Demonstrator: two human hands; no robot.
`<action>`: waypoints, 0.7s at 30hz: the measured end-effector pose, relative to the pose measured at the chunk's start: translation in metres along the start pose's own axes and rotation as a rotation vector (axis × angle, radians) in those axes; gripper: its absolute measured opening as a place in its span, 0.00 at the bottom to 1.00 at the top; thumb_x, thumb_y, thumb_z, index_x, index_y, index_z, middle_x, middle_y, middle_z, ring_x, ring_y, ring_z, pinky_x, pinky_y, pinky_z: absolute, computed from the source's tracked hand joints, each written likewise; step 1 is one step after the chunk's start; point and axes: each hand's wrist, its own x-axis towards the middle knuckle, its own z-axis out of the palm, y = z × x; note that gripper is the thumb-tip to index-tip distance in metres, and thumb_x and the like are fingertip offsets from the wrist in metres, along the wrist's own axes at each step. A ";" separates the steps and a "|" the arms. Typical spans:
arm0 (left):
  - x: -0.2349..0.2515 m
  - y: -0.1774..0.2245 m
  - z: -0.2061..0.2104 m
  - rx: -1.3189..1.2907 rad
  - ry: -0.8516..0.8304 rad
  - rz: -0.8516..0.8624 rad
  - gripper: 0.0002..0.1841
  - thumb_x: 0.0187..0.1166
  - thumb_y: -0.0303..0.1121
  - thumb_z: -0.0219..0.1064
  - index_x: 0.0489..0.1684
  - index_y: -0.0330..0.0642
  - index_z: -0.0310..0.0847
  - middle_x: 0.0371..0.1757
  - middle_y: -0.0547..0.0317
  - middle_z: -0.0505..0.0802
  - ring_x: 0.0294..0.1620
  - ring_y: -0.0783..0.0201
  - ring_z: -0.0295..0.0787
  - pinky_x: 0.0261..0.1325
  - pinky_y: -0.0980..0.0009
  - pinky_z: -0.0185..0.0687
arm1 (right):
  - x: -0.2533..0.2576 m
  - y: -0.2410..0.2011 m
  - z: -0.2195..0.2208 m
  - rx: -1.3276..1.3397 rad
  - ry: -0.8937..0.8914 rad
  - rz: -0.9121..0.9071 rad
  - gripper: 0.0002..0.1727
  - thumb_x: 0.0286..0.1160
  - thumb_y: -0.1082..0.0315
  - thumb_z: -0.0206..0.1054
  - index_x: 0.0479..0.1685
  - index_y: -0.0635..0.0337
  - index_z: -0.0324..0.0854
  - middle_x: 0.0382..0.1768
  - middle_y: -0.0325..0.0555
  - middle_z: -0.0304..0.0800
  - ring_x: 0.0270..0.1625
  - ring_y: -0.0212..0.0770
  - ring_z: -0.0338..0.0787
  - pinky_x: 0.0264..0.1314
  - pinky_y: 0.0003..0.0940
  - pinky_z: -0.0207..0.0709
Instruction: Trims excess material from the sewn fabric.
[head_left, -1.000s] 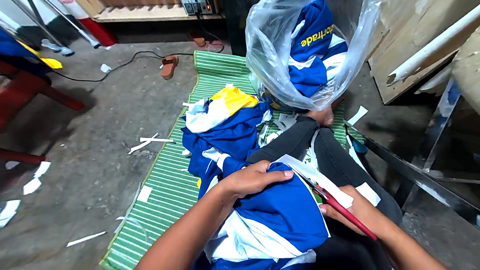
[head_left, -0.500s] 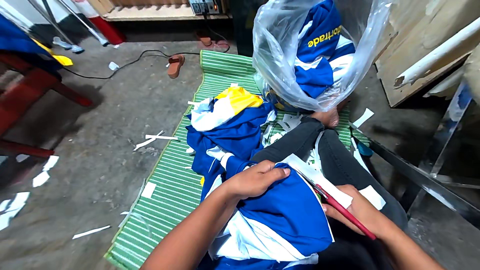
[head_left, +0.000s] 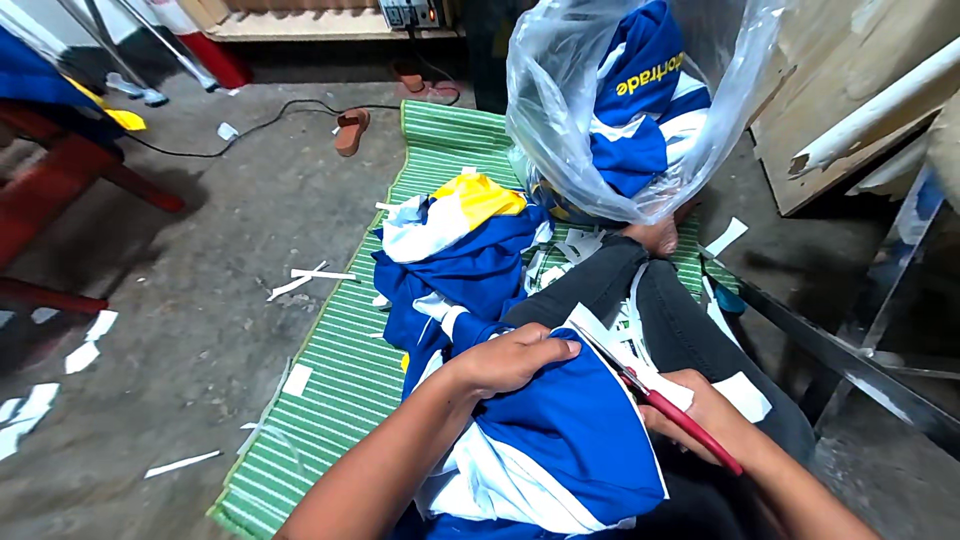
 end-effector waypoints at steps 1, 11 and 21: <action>0.000 0.000 -0.001 -0.001 -0.002 0.000 0.19 0.90 0.32 0.48 0.26 0.56 0.80 0.26 0.80 0.88 0.30 0.85 0.84 0.37 0.82 0.81 | 0.000 -0.001 0.000 0.009 -0.001 0.011 0.24 0.62 0.35 0.76 0.20 0.45 0.83 0.13 0.16 0.77 0.15 0.10 0.74 0.16 0.12 0.69; 0.002 0.001 -0.002 -0.002 -0.055 -0.035 0.19 0.89 0.31 0.48 0.25 0.55 0.80 0.25 0.79 0.88 0.29 0.85 0.84 0.35 0.83 0.80 | 0.005 -0.012 -0.006 0.125 -0.150 0.145 0.24 0.63 0.34 0.75 0.19 0.43 0.83 0.13 0.20 0.80 0.12 0.15 0.75 0.12 0.14 0.66; -0.024 0.029 -0.039 0.119 0.273 0.302 0.12 0.87 0.26 0.55 0.43 0.48 0.87 0.37 0.74 0.93 0.38 0.82 0.89 0.46 0.80 0.87 | 0.006 -0.003 0.004 0.204 0.218 -0.058 0.15 0.71 0.47 0.76 0.35 0.48 0.91 0.20 0.18 0.85 0.17 0.14 0.78 0.17 0.12 0.71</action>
